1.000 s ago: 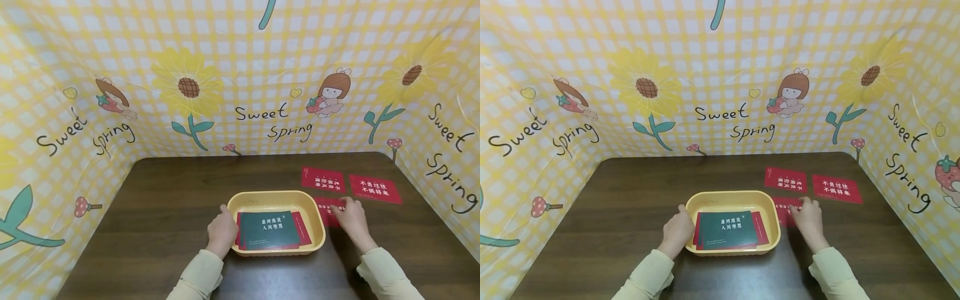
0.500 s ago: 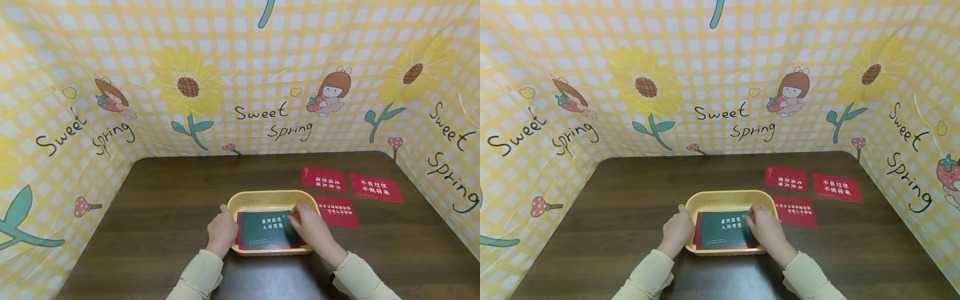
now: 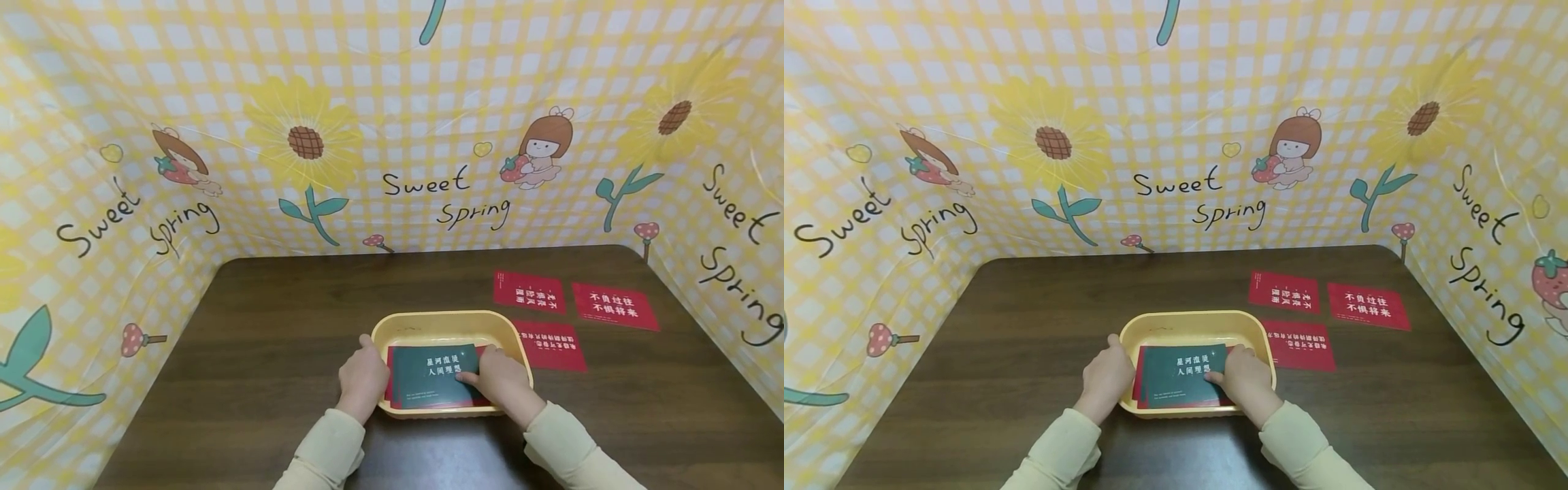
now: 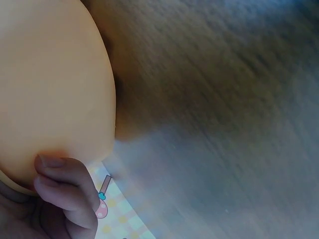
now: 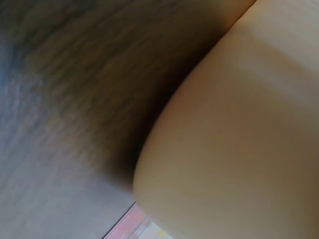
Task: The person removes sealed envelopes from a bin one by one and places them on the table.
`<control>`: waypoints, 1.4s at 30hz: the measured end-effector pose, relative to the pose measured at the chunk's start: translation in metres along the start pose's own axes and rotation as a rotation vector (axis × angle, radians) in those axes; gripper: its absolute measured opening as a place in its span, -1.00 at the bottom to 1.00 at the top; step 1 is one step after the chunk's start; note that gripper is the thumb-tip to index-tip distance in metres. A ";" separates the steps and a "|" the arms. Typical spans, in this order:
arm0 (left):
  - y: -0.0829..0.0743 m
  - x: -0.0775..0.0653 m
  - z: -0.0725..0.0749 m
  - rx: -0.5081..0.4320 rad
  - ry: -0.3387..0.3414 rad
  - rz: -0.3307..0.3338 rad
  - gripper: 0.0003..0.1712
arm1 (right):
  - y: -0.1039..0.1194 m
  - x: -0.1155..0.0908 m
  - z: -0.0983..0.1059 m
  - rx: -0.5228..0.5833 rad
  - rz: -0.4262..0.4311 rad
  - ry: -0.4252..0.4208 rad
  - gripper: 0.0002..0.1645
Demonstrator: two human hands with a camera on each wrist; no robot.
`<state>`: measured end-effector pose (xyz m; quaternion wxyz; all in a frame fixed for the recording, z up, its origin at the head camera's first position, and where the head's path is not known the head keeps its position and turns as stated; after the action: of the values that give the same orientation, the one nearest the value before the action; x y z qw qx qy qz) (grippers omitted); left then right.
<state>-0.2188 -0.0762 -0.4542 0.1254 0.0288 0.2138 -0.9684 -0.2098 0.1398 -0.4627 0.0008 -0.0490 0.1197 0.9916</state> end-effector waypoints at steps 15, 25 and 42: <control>0.000 -0.001 0.001 0.002 -0.011 -0.011 -0.56 | -0.004 0.006 0.001 0.144 -0.002 0.078 -0.33; 0.000 -0.001 0.001 0.000 -0.017 -0.013 -0.57 | -0.006 0.009 -0.001 0.281 -0.002 -0.042 -0.41; 0.000 -0.004 0.003 -0.003 -0.043 -0.022 -0.59 | -0.003 0.003 0.013 0.345 0.057 -0.231 -0.39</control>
<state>-0.2152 -0.0766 -0.4514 0.1193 0.0054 0.2130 -0.9697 -0.2143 0.1454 -0.4509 -0.0052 0.0695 0.2882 0.9550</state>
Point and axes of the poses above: each hand's wrist, its own x-axis towards the middle knuckle, its own z-axis out of the back of the hand, y = z × x, the point moved 3 cm from there along x, towards the middle knuckle, and after that the axes turned 2 degrees about -y, right-handed, at the moved point
